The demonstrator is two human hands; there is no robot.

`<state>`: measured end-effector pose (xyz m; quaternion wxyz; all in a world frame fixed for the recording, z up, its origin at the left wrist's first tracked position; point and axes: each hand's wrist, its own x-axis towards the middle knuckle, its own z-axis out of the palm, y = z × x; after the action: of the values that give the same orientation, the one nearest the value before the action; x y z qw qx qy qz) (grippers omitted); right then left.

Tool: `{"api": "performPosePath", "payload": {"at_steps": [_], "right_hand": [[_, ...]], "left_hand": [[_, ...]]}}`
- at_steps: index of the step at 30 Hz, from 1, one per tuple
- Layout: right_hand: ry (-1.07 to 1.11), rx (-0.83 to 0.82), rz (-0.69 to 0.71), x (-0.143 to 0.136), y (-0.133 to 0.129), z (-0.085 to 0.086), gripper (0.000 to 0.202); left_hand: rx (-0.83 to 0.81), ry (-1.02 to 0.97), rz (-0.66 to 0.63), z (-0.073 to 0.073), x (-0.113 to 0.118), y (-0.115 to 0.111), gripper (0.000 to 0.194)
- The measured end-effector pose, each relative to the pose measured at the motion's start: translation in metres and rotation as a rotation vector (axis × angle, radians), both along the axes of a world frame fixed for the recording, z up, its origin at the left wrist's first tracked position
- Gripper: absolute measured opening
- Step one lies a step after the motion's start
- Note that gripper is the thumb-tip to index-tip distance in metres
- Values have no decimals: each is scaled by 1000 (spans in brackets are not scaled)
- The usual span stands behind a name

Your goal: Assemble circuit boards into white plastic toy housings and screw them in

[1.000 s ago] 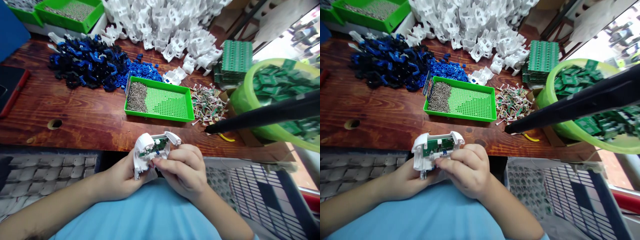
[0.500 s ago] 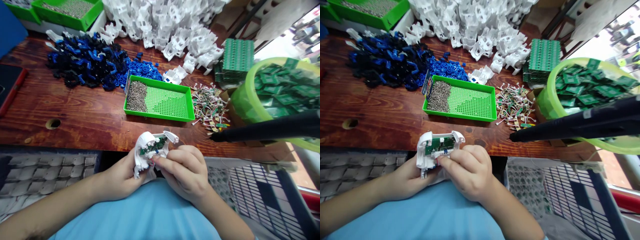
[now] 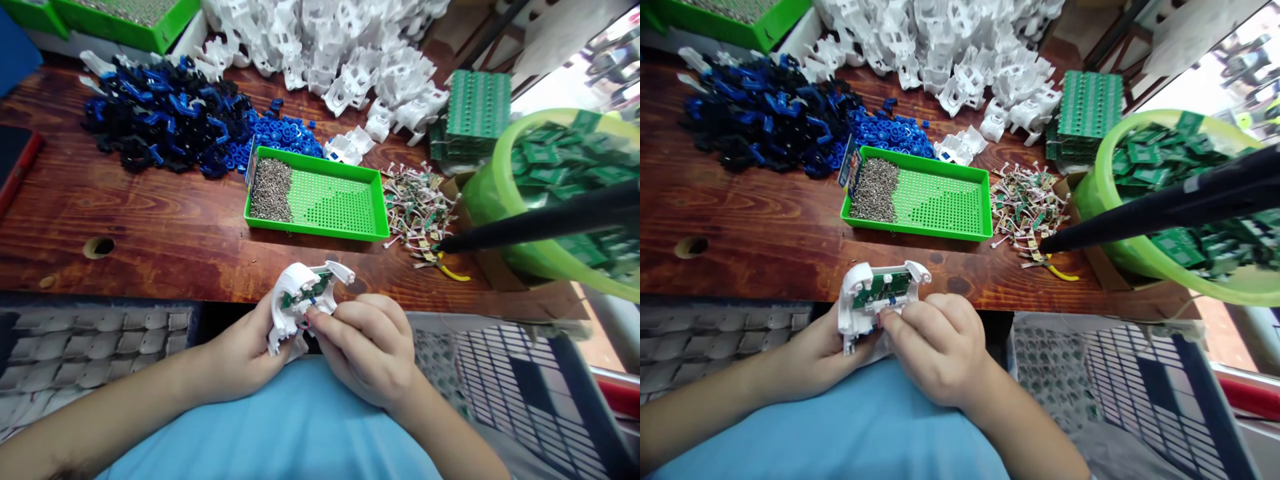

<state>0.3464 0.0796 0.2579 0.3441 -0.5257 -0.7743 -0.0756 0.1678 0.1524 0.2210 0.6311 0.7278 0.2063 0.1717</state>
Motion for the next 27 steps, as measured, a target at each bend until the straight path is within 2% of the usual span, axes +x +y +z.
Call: {"api": "performPosePath", "payload": {"at_steps": [6, 12, 17, 21, 25, 27], "right_hand": [[-29, -34, 1, 0, 0, 2, 14], [-83, -138, -17, -1, -2, 6, 8], [-111, -97, -184, -4, -5, 14, 6], [-108, -34, -302, -3, -4, 15, 19], [40, -116, -191, 0, -2, 11, 39], [67, -208, -145, 0, -2, 10, 40]], "left_hand": [[139, 72, -16, 1, 0, 6, 44], [291, 115, -77, 3, -7, 10, 60], [293, 174, -164, 13, -7, 13, 50], [318, 176, -220, 20, -7, 14, 45], [341, 176, -221, 19, -7, 11, 50], [353, 183, -220, 17, -6, 11, 56]]}}
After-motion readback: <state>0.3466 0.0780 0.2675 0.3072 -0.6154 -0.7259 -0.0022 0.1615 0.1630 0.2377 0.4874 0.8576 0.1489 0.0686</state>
